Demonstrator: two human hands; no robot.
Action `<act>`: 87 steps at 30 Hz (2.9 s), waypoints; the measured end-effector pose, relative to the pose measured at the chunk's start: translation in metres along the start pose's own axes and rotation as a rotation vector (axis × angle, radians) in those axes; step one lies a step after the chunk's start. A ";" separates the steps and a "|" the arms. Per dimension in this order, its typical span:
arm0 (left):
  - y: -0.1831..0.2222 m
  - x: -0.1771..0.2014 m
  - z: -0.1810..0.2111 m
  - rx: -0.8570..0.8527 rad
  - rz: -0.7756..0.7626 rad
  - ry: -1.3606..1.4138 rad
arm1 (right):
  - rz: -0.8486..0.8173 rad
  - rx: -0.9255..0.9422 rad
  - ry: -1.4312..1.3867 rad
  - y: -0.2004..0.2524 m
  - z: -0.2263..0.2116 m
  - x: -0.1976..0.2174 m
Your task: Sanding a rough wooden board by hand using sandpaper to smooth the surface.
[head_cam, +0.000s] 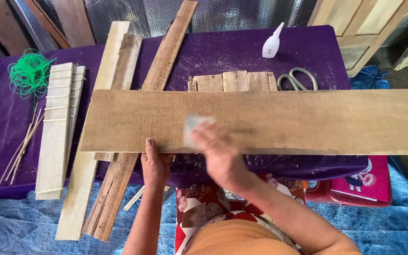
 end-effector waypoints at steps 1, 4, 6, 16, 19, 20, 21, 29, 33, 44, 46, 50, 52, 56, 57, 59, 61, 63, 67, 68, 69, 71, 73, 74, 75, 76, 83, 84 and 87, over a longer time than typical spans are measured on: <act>-0.001 0.001 0.000 -0.013 -0.017 -0.003 | -0.008 0.036 0.098 -0.002 0.015 0.013; 0.020 -0.033 0.035 -0.010 -0.009 -0.008 | -0.066 -0.036 0.272 0.019 0.062 0.036; 0.034 -0.058 0.061 0.001 0.011 -0.014 | -0.110 -0.142 0.347 0.029 0.075 0.033; 0.043 -0.071 0.089 0.000 -0.069 -0.095 | -0.153 -0.135 -0.009 0.023 0.018 0.018; 0.038 -0.059 0.075 0.006 -0.042 -0.085 | -0.182 -0.012 0.246 0.046 0.029 0.048; 0.033 -0.051 0.064 0.024 0.008 -0.064 | -0.234 -0.001 0.331 0.055 0.034 0.060; 0.031 -0.044 0.057 0.030 -0.003 -0.061 | -0.232 -0.003 0.343 0.058 0.032 0.083; 0.041 -0.056 0.075 0.152 0.030 -0.222 | -0.114 -0.258 0.843 0.116 0.060 0.345; 0.044 -0.057 0.074 0.168 0.076 -0.224 | 0.354 -0.349 0.825 0.149 0.073 0.432; 0.061 -0.102 0.071 0.269 -0.128 -0.052 | 1.464 -0.695 -0.289 0.149 0.121 0.464; 0.066 -0.109 0.099 0.234 -0.128 -0.034 | 1.409 -0.675 -0.305 0.141 0.121 0.456; 0.072 -0.125 0.177 0.062 -0.100 0.083 | 1.331 -0.514 -0.367 0.125 0.128 0.426; 0.085 -0.152 0.224 0.012 -0.082 0.094 | 1.263 -0.612 -0.353 0.118 0.129 0.392; 0.072 -0.151 0.282 -0.034 0.030 0.155 | 1.166 -0.827 -0.361 0.102 0.131 0.324; 0.074 -0.149 0.283 -0.043 0.034 0.154 | 1.161 -0.827 -0.371 0.108 0.133 0.320; 0.070 -0.148 0.285 0.001 0.015 0.162 | 1.076 -0.785 -0.284 0.109 0.141 0.311; 0.073 -0.145 0.280 -0.030 0.026 0.181 | 1.001 -0.771 -0.189 0.106 0.147 0.313; 0.074 -0.141 0.269 -0.041 0.037 0.193 | 0.932 -0.765 -0.076 0.108 0.144 0.315; 0.074 -0.139 0.253 -0.027 0.139 0.246 | 0.671 -0.718 0.348 0.106 0.139 0.323; 0.077 -0.137 0.251 -0.012 0.192 0.240 | 0.582 -0.649 0.454 0.111 0.139 0.323; 0.076 -0.136 0.250 -0.012 0.194 0.233 | 0.584 -0.656 0.451 0.109 0.141 0.321; 0.076 -0.132 0.245 -0.024 0.214 0.233 | 0.521 -0.288 0.622 0.101 0.130 0.314; 0.074 -0.125 0.244 -0.042 0.218 0.227 | 0.404 -0.180 0.555 0.050 0.074 0.266; 0.074 -0.121 0.242 -0.052 0.224 0.221 | 0.282 -0.075 0.492 0.026 0.043 0.241; 0.073 -0.123 0.243 -0.049 0.220 0.217 | 0.286 -0.079 0.496 0.031 0.046 0.226; 0.073 -0.124 0.243 -0.054 0.209 0.211 | 0.279 0.000 0.435 0.035 0.047 0.210; 0.070 -0.131 0.248 -0.058 0.214 0.189 | -0.156 0.084 0.377 0.018 0.021 0.112; 0.068 -0.129 0.246 -0.057 0.216 0.189 | -0.158 0.083 0.376 0.018 0.022 0.123; 0.061 -0.124 0.242 -0.033 0.193 0.182 | -0.217 0.052 0.192 0.022 0.032 0.158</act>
Point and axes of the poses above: each hand's wrist, its own y-axis away from the middle knuckle, its own x-axis out of the back of the hand, z = x × y, the point moved 4 cm from there along -y, towards the middle knuckle, and after that the axes turned 15 degrees about -y, right-handed, at the moved point
